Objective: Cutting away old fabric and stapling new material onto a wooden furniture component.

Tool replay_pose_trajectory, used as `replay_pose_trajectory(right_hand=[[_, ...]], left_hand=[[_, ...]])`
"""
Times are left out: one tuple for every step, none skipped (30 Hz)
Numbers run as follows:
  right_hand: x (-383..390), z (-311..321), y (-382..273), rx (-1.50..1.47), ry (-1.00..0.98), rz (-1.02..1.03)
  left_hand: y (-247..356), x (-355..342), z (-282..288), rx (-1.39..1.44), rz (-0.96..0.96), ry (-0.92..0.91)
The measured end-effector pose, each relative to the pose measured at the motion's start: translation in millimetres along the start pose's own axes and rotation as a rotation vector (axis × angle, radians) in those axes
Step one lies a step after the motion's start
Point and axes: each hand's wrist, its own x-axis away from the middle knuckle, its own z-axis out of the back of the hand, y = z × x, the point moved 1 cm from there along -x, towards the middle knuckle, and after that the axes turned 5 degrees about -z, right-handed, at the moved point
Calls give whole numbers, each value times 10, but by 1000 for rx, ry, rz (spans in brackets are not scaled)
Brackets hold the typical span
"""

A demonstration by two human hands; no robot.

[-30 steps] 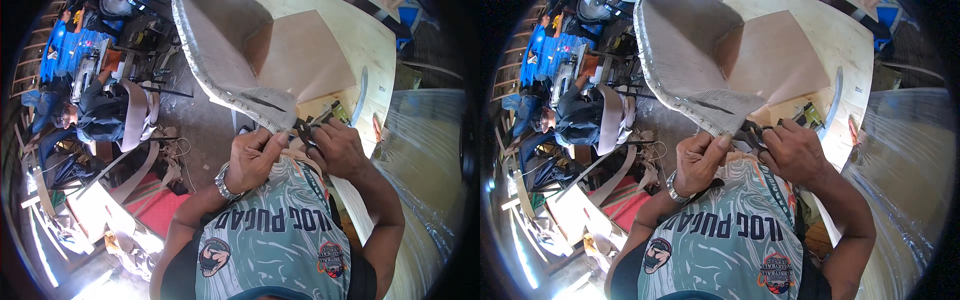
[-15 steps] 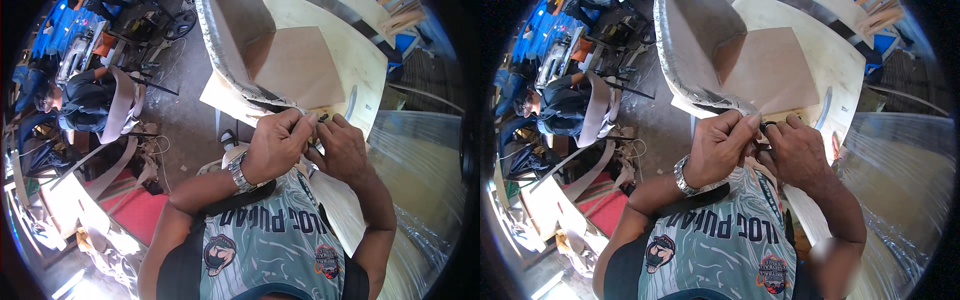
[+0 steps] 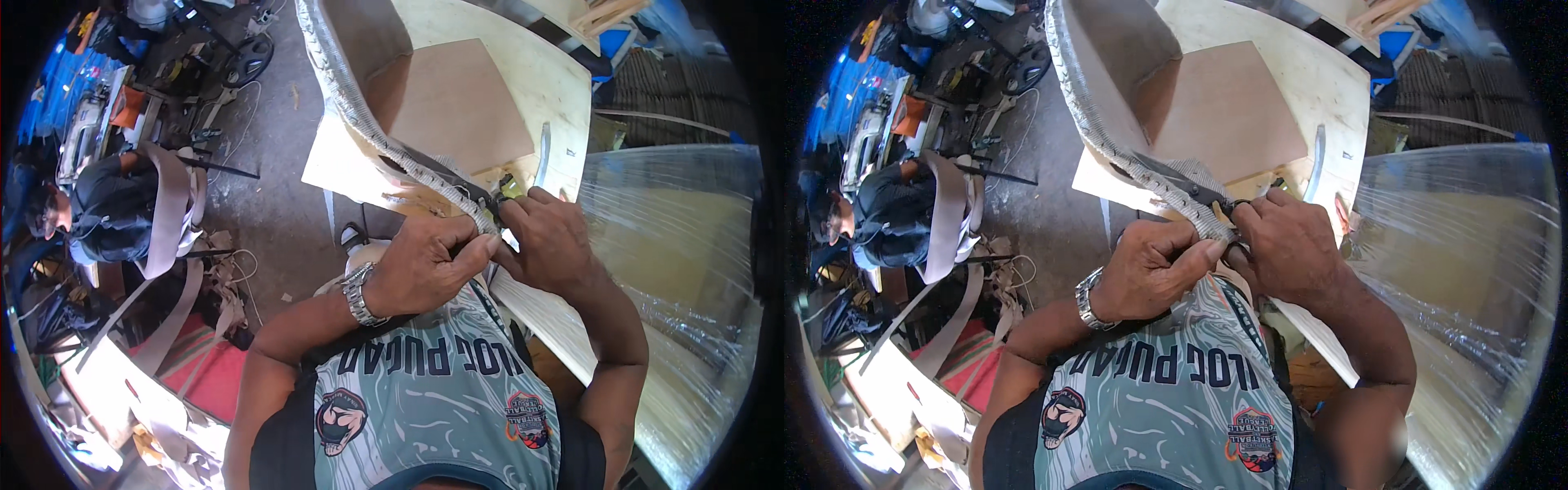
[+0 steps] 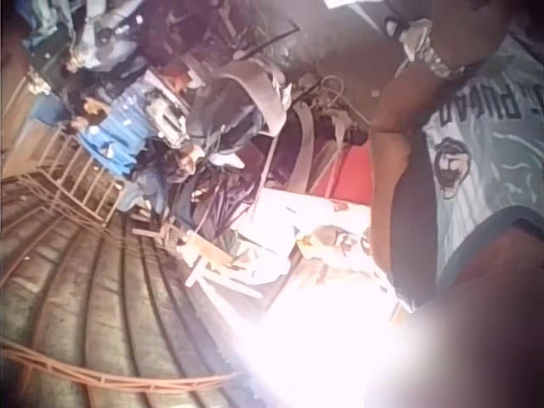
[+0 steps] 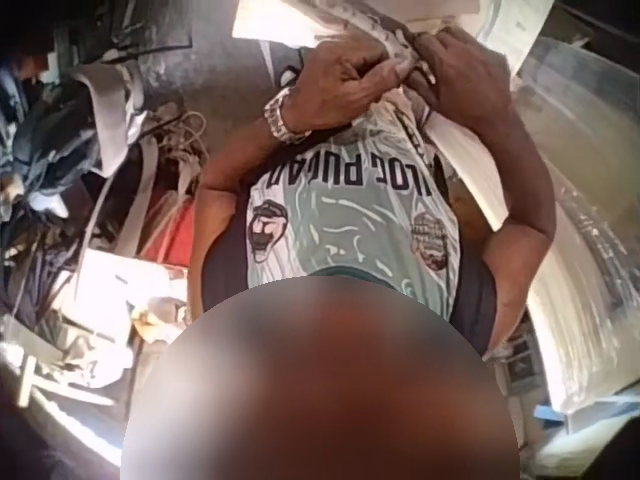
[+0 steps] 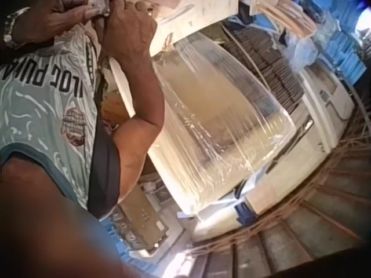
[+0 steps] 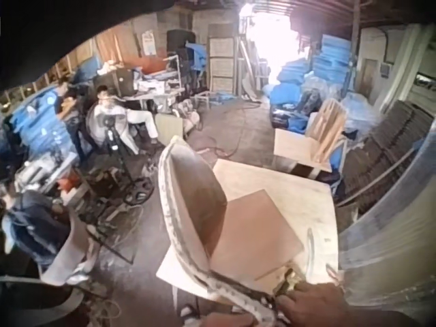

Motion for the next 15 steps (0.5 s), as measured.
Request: replay_pose_trajectory(right_hand=[[3, 12, -34, -20, -14, -13], [17, 22, -71, -31, -31, -25], [35, 37, -108, -22, -37, -41], [57, 48, -150, -5, -48, -55], [76, 56, -197, 18, -89, -93], [82, 61, -250, 43, -52, -102], [78, 56, -308, 76, -46, -131], [71, 54, -368, 110, -39, -160], [48, 45, -430, 121, -38, -174], [23, 31, -502, 132, -39, -189], [0, 23, -575, 145, -23, -191], [-42, 12, -633, 141, 2, -204], [-60, 14, -695, 132, 2, -231], [-88, 4, -755, 119, 29, -230], [-112, 0, -804, 109, 47, -237]], left_hand=[[13, 2, 51, 26, 2, -41], [30, 8, 104, 44, -6, -74], [50, 14, 158, 63, -15, -106], [71, 28, 212, 87, -12, -135], [90, 37, 266, 110, -11, -166], [109, 47, 324, 136, -9, -205], [122, 54, 379, 127, -18, -223], [130, 55, 436, 121, -24, -251], [134, 59, 493, 101, -44, -272], [130, 48, 539, 104, -67, -296], [124, 45, 583, 93, -101, -315], [117, 38, 634, 74, -145, -332], [107, 36, 676, 75, -150, -356], [97, 43, 719, 72, -165, -378], [84, 39, 761, 47, -169, -402]])
